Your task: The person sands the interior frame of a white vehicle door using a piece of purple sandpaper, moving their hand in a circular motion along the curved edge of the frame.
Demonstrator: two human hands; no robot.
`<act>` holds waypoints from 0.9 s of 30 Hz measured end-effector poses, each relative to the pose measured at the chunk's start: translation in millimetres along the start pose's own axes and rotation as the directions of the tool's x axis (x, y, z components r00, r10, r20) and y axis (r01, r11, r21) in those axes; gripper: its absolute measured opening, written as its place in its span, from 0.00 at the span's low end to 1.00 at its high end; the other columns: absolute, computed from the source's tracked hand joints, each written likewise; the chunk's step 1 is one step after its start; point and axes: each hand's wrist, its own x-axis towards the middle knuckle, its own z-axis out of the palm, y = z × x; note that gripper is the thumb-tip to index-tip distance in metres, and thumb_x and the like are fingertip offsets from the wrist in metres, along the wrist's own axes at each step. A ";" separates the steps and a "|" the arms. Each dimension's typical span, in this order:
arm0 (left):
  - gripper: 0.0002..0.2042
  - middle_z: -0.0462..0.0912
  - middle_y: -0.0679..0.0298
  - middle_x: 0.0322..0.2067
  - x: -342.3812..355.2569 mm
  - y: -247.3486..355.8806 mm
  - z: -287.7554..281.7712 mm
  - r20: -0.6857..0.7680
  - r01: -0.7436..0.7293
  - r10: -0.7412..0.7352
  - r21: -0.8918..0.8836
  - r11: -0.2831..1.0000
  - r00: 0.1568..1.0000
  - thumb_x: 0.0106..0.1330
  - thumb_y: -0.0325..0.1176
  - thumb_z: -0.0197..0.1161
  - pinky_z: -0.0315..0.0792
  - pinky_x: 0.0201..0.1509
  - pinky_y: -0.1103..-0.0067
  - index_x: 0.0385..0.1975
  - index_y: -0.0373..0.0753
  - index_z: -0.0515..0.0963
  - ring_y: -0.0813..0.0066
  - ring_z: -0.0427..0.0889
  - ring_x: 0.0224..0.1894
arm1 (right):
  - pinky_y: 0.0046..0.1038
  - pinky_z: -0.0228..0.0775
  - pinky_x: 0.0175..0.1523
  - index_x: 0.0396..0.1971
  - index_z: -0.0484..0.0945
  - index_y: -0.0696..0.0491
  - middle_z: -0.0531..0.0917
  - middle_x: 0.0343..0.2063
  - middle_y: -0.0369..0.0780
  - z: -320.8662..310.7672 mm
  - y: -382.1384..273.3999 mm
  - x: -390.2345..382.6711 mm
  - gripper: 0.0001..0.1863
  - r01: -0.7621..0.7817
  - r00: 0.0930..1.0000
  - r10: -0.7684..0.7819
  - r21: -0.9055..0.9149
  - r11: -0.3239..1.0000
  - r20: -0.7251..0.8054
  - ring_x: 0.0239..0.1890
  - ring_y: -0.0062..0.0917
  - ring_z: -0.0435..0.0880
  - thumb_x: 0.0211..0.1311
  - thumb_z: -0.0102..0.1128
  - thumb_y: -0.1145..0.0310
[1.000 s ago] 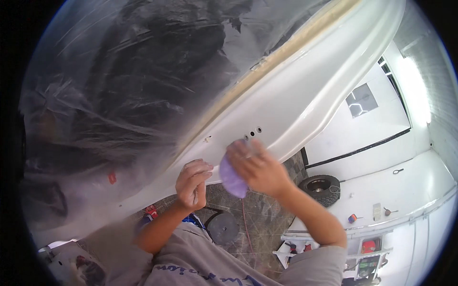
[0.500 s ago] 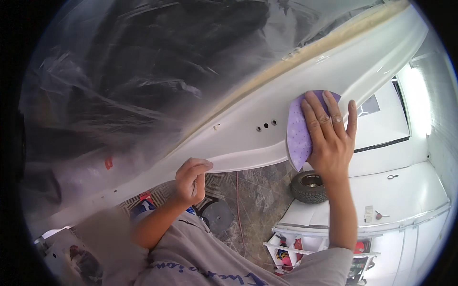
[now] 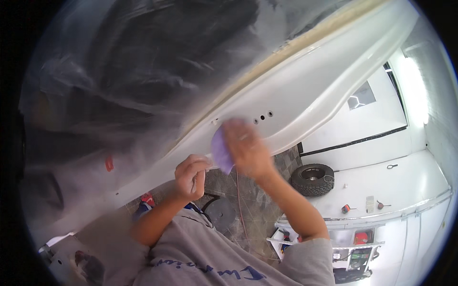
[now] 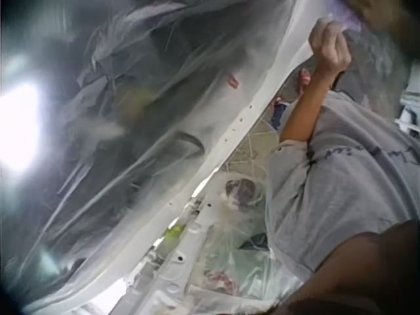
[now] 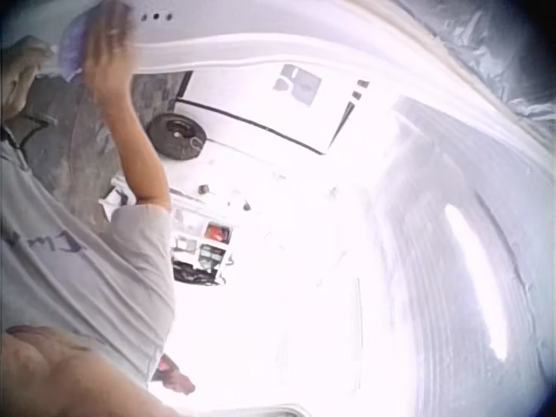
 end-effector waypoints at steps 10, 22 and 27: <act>0.09 0.82 0.52 0.32 -3.2 6.5 1.5 0.056 -0.028 0.025 0.053 0.998 0.998 0.63 0.16 0.50 0.76 0.34 0.76 0.35 0.30 0.78 0.67 0.81 0.28 | 0.44 0.52 0.75 0.62 0.73 0.58 0.75 0.62 0.44 -11.3 7.8 13.8 0.28 -0.234 0.962 0.246 0.106 0.966 -0.115 0.67 0.35 0.70 0.58 0.53 0.70; 0.08 0.83 0.47 0.37 -4.4 14.4 -17.4 0.098 -0.057 0.036 0.226 0.973 0.995 0.62 0.19 0.53 0.78 0.48 0.69 0.39 0.29 0.77 0.55 0.84 0.38 | 0.47 0.49 0.75 0.68 0.64 0.58 0.70 0.67 0.45 18.9 -31.4 -5.6 0.33 -0.191 0.953 0.251 0.308 0.932 -0.169 0.71 0.34 0.65 0.59 0.48 0.68; 0.15 0.80 0.39 0.47 32.1 26.6 -27.6 0.210 -0.180 0.135 0.213 0.960 0.968 0.65 0.24 0.50 0.74 0.57 0.61 0.49 0.25 0.74 0.46 0.81 0.50 | 0.45 0.51 0.75 0.58 0.76 0.56 0.75 0.62 0.44 16.7 -126.3 -41.2 0.30 -0.077 0.964 0.232 0.703 0.707 -0.128 0.65 0.37 0.71 0.52 0.57 0.65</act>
